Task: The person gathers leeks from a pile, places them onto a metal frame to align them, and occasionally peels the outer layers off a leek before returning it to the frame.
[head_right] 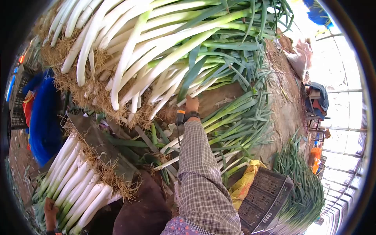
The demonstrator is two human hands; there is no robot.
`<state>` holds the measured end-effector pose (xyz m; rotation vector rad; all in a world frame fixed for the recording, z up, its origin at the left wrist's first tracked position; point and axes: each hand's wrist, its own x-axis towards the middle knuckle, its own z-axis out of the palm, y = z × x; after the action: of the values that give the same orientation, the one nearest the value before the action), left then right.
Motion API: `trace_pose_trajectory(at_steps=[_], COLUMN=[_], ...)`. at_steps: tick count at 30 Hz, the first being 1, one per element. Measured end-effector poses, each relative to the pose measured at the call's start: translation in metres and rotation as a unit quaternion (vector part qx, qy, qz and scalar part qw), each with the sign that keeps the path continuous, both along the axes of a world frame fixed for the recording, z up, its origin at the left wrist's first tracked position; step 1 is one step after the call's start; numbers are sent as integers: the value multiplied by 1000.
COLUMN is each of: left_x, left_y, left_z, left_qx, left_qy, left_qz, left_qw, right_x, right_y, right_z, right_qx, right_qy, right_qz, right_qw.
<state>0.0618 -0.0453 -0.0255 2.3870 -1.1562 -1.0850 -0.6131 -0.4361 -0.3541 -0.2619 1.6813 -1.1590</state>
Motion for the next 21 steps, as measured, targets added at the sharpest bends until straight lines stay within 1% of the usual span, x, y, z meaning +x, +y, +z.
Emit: trace_pose_trajectory(at_steps=[1,4,6,7,8,9,10,11,13,15,16,17,19,20,21], left_x=[-4,-12,-20,-24,-20,-11,-8,-10,-15,-12,-10,-9,-6,-6,-3], left_y=[-1,-6,-11,-12,-11,-8,-7,-9,-9,-5,-4,-2,-5,-2,2], left_z=[2,4,8,8,6,1,-2,-1,7,1,-4,-4,-2,-7,-9], left_qx=[6,-3,-4,-4,-12,-20,-28,-24,-10,-32,-41,-34,-27,-46,-59], left_qy=[-22,-4,-2,0,7,13,18,12,-3,-59,-86,-92,-109,-148,-190], left_qz=[-16,-1,4,6,-11,-28,-45,-54,-67,-95,-109,-121,-139,-168,-192], left_qw=[1000,1000,1000,1000,1000,999,998,998,998,993,989,988,984,974,961], right_x=[-1,-10,-35,-64,-86,-82,-73,-63,-29,-14,-12,-18,-34,-30,-22], right_y=[3,42,79,102,128,157,187,223,293,325,336,339,340,327,314], right_z=[0,29,58,43,25,36,52,74,160,213,224,214,159,157,173], right_qx=[21,-53,29,-28,-77,-13,45,21,31,22,17,-1,-92,-5,-13], right_qy=[125,133,157,371,549,360,146,138,-10,-19,-25,-44,-96,-314,-388], right_qz=[15,4,107,306,473,423,347,429,430,452,452,422,313,114,41], right_qw=[992,990,981,876,685,832,925,892,902,892,891,906,941,942,921])
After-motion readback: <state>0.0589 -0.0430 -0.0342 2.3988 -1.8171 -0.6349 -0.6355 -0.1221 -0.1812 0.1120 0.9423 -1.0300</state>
